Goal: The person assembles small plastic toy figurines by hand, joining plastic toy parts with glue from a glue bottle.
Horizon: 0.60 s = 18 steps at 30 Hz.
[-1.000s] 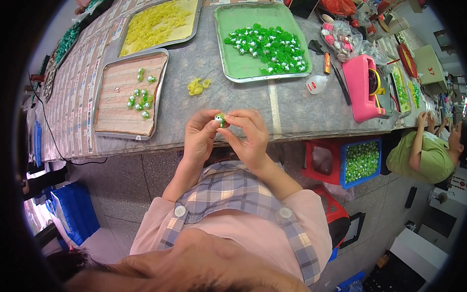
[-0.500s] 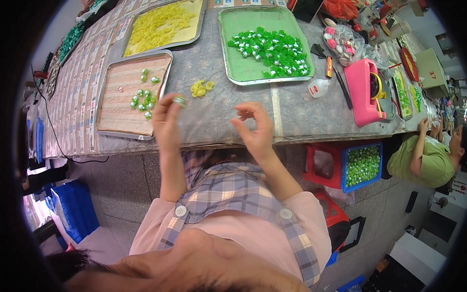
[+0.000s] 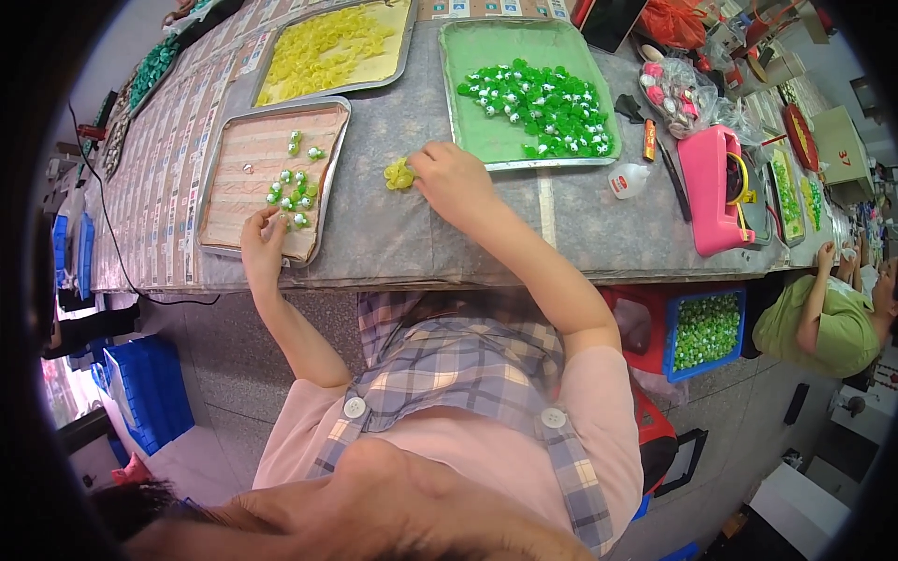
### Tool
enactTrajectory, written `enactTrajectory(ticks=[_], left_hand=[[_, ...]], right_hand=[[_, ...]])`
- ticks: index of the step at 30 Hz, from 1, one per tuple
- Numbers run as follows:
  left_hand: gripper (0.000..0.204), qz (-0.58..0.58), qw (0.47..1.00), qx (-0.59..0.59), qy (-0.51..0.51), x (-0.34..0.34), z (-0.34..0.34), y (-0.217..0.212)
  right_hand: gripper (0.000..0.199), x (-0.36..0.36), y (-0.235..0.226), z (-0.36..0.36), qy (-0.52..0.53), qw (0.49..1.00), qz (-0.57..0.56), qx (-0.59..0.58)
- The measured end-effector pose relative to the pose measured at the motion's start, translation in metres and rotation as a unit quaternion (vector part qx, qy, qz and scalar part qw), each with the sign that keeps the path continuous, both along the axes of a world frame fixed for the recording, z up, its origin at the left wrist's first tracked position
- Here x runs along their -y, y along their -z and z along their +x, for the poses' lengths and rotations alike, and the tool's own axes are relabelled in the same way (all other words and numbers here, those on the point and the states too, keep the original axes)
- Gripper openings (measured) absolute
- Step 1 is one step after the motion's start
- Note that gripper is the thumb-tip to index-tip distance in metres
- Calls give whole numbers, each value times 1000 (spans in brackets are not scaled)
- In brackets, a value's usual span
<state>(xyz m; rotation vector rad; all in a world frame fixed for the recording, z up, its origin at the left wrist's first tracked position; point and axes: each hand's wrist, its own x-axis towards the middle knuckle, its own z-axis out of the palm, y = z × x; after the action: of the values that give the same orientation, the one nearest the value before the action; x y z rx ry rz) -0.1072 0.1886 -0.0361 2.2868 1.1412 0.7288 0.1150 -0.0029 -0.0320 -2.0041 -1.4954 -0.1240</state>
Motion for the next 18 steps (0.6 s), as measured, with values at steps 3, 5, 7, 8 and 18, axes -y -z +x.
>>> enactTrajectory(ticks=[3,5,7,8,18], left_hand=[[18,77,994,70,-15,12,15,-10],[14,-36,974,221,16,30,29,-11],[11,-213,926,294,106,58,44,-14],[11,-285,900,284,166,74,55,-18],[31,-639,654,337,226,153,88,-4]], right_hand=[[14,-8,13,3,-1,997,-40,66],[13,-8,11,2,1,995,-56,84],[10,5,-11,-6,-10,997,38,-68],[10,16,-20,-10,-7,997,35,-67],[17,64,-14,-41,12,983,185,-19]])
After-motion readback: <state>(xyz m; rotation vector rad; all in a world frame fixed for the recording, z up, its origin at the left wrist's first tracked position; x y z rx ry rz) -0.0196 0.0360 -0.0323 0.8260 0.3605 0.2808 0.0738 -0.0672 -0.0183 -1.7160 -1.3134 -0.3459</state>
